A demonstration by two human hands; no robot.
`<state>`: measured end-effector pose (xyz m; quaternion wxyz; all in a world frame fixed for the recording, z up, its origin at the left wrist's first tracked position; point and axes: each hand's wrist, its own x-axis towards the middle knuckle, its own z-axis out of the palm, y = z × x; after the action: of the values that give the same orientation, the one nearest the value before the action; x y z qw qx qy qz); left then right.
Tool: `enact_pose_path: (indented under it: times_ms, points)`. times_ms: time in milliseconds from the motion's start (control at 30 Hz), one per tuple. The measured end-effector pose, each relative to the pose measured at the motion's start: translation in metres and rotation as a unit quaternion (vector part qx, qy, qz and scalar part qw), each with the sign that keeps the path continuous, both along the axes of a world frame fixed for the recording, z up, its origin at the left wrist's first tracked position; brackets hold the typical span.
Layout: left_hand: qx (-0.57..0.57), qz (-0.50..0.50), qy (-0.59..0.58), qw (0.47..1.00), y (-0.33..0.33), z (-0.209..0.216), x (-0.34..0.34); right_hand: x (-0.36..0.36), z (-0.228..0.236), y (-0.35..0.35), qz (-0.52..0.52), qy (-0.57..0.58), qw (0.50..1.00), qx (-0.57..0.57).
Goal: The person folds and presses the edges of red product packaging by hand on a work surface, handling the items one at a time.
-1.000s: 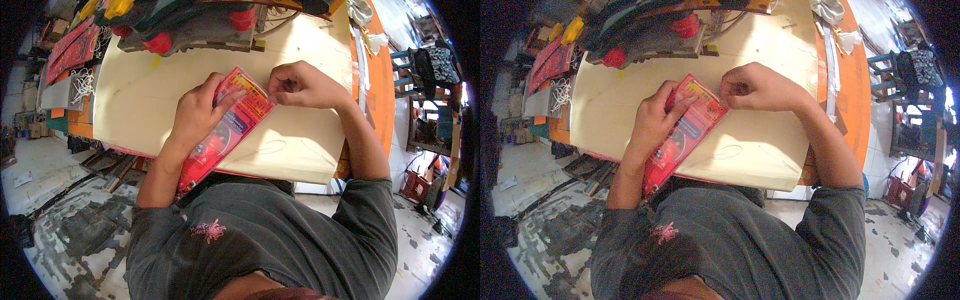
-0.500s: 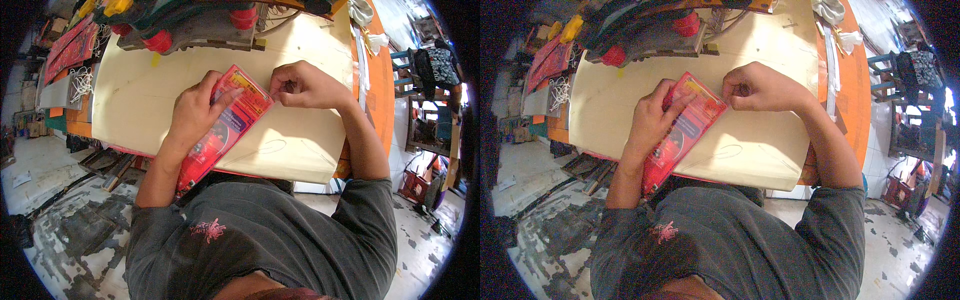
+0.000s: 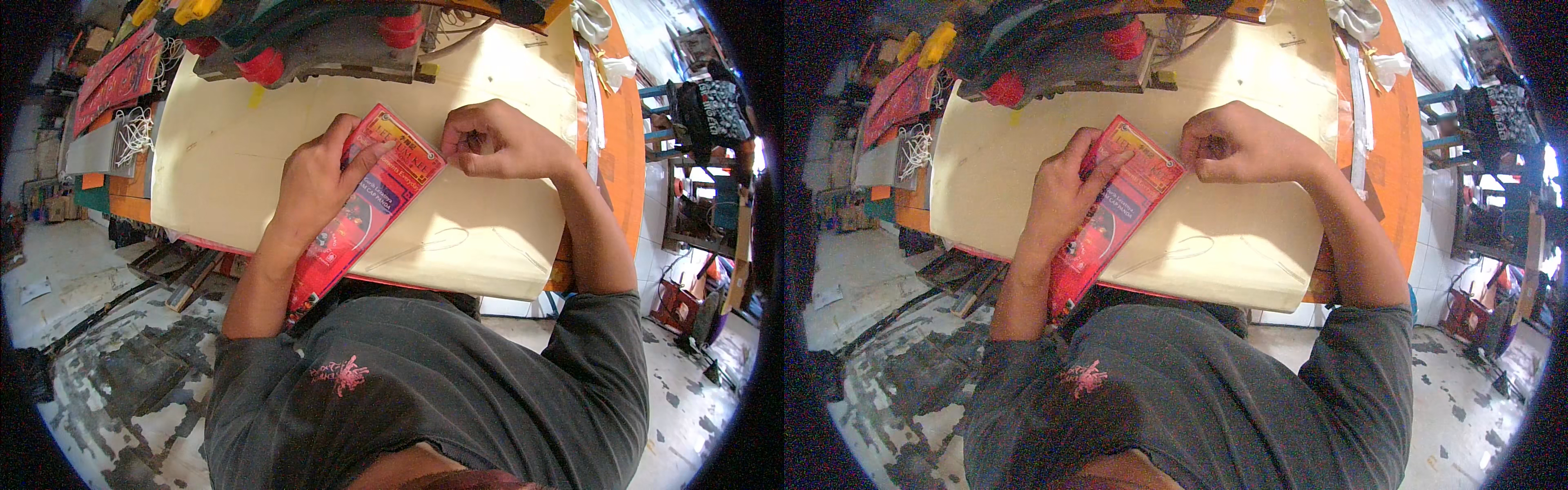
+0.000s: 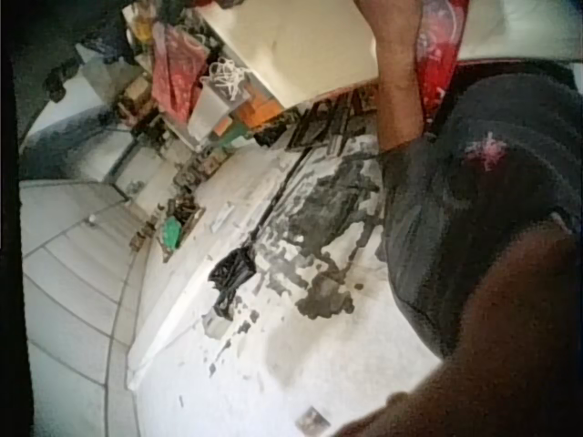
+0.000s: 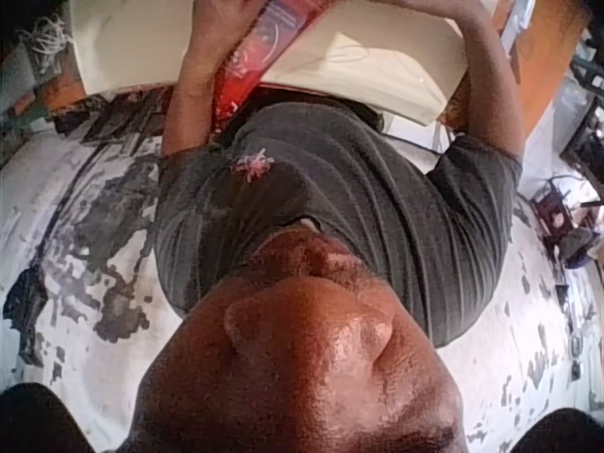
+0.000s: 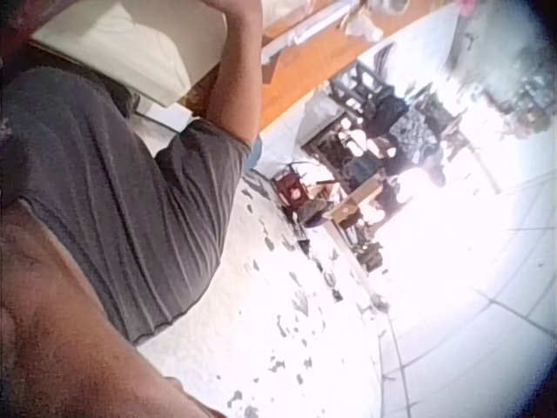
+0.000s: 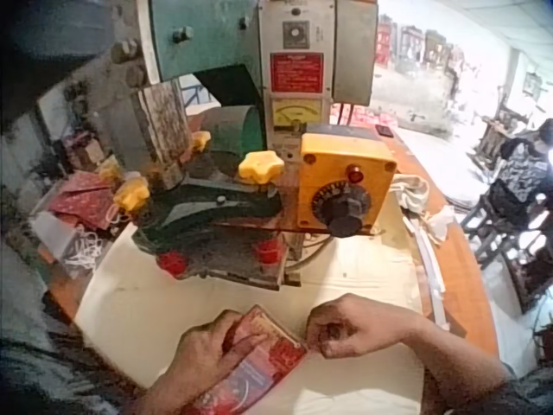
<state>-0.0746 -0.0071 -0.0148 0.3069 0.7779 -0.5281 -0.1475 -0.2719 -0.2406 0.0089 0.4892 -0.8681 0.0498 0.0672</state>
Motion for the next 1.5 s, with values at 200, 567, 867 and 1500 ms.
enact_pose_path:
  times_ms: [200,567,867,1500]
  points:
    - [-0.025,-0.002,-0.016,1.0,0.0,-0.001,-0.001,0.001,0.001,0.001,-0.01,0.003,1.0,0.0]
    - [0.016,0.002,0.001,1.0,0.0,0.002,-0.001,0.0,0.001,0.001,-0.004,0.001,1.0,-0.013]
    - [0.011,-0.002,-0.007,1.0,-0.001,0.0,-0.001,-0.002,-0.008,-0.004,0.013,-0.056,0.997,-0.044]
    - [-0.029,-0.004,-0.027,0.999,0.0,-0.006,0.0,0.0,0.002,0.002,-0.007,0.007,1.0,-0.021]
